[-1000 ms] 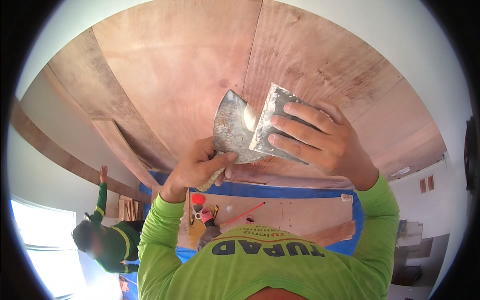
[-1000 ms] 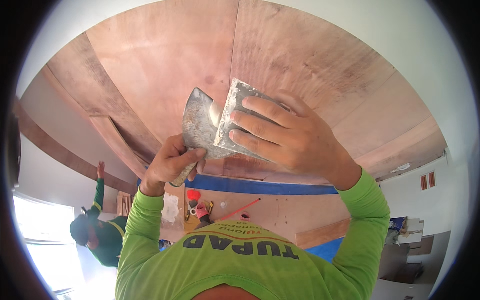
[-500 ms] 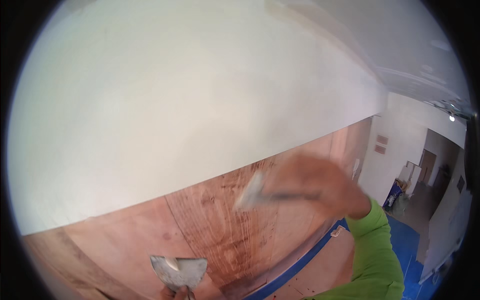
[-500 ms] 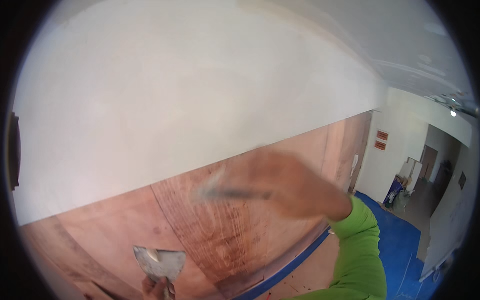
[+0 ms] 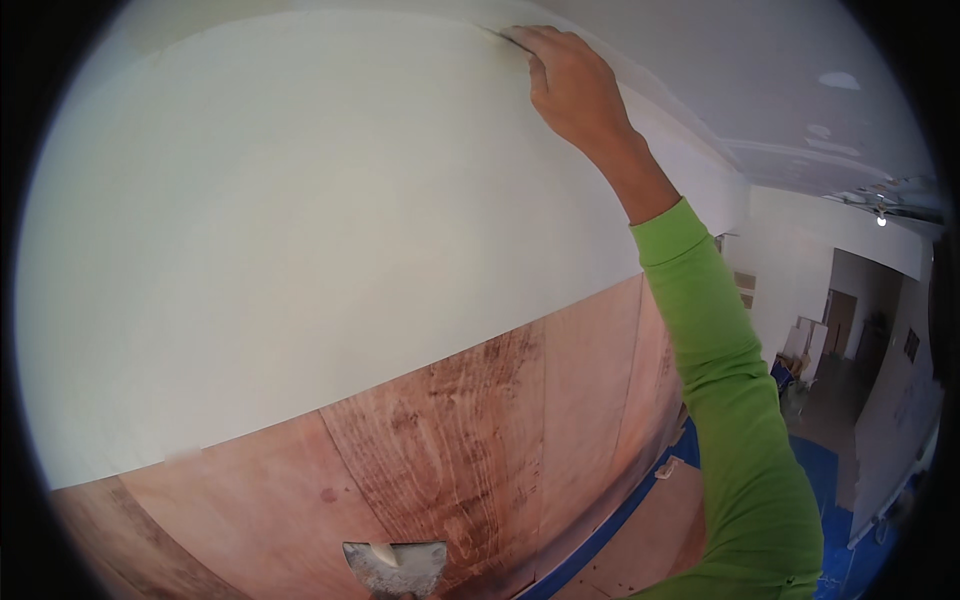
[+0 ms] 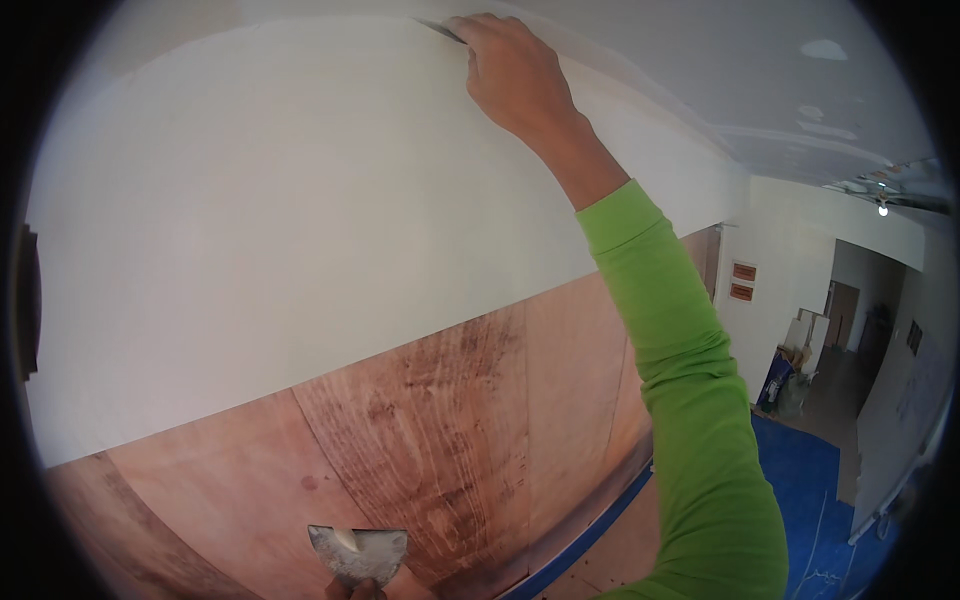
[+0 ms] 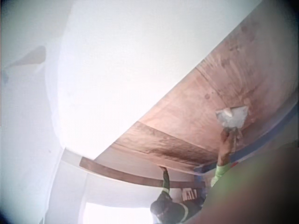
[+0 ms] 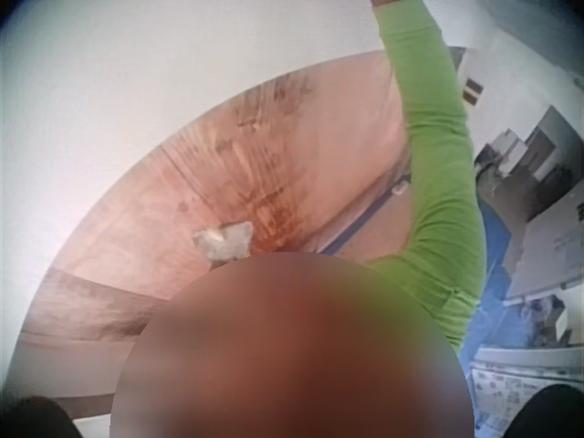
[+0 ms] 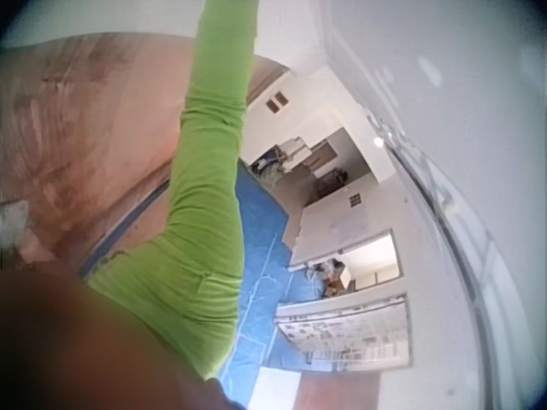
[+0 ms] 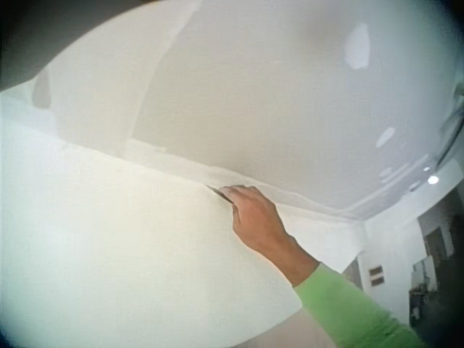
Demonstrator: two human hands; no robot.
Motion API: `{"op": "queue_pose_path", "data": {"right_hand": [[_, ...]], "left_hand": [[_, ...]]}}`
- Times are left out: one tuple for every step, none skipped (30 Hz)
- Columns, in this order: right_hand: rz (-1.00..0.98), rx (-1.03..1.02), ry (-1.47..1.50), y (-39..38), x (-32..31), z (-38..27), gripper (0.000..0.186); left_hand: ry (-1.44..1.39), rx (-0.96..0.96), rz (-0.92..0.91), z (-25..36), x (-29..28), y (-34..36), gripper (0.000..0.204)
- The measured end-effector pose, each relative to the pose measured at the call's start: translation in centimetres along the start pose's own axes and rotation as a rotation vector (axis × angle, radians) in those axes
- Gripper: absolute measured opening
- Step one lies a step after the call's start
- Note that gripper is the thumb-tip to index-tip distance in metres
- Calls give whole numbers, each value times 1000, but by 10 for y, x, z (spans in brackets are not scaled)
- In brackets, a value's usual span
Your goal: The person applies plaster to the upper wall near the ceiling using a trowel and a smaller scraper. They repeatedly scoop plaster from a cardboard sheet on the floor and smooth it onto the wall surface.
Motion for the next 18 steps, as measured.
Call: {"op": "queue_pose_path", "data": {"right_hand": [[11,-12,-13,1,2,-1,34],[22,-19,-29,2,4,-3,35],[3,6,-51,3,5,-4,35],[20,-6,-46,3,6,-6,35],[9,12,-47,4,8,-8,36],[-2,30,-48,4,9,-10,36],[5,21,-65,5,10,-12,37],[13,12,-81,5,11,-14,37],[21,3,-98,5,12,-15,38],[20,8,-114,5,13,-16,39],[19,13,-131,5,14,-17,40],[17,17,-147,5,16,-17,41],[11,14,-152,5,18,-17,42],[4,11,-158,5,20,-17,43],[-3,9,-164,4,21,-17,44],[-21,29,-150,2,23,-16,44],[-39,47,-137,-1,25,-17,45],[-57,66,-124,-5,25,-17,46]], "left_hand": [[-47,-5,25,0,-1,-2,14],[-93,-9,48,-1,-2,-4,14],[-138,-15,71,-2,-4,-6,14],[-123,-42,74,-3,-7,-7,13],[-110,-68,78,-5,-11,-8,13],[-96,-95,81,-7,-15,-8,12],[-101,-90,73,-9,-18,-9,12],[-105,-86,65,-12,-21,-9,12],[-109,-81,57,-14,-24,-8,12],[-94,-78,53,-16,-26,-8,12],[-78,-75,49,-19,-28,-7,12],[-63,-72,45,-21,-29,-5,12],[-62,-57,46,-23,-30,-4,13],[-62,-43,46,-24,-29,-3,13],[-62,-29,46,-25,-28,-1,13],[-79,-52,53,-25,-27,0,12],[-98,-75,59,-25,-25,2,12],[-118,-98,65,-23,-23,3,12]]}}
Point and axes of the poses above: each hand's wrist, its own y-axis towards the middle knuckle, its own x-axis out of the palm, z = x × y, the point moved 1 cm from there along y, towards the middle knuckle
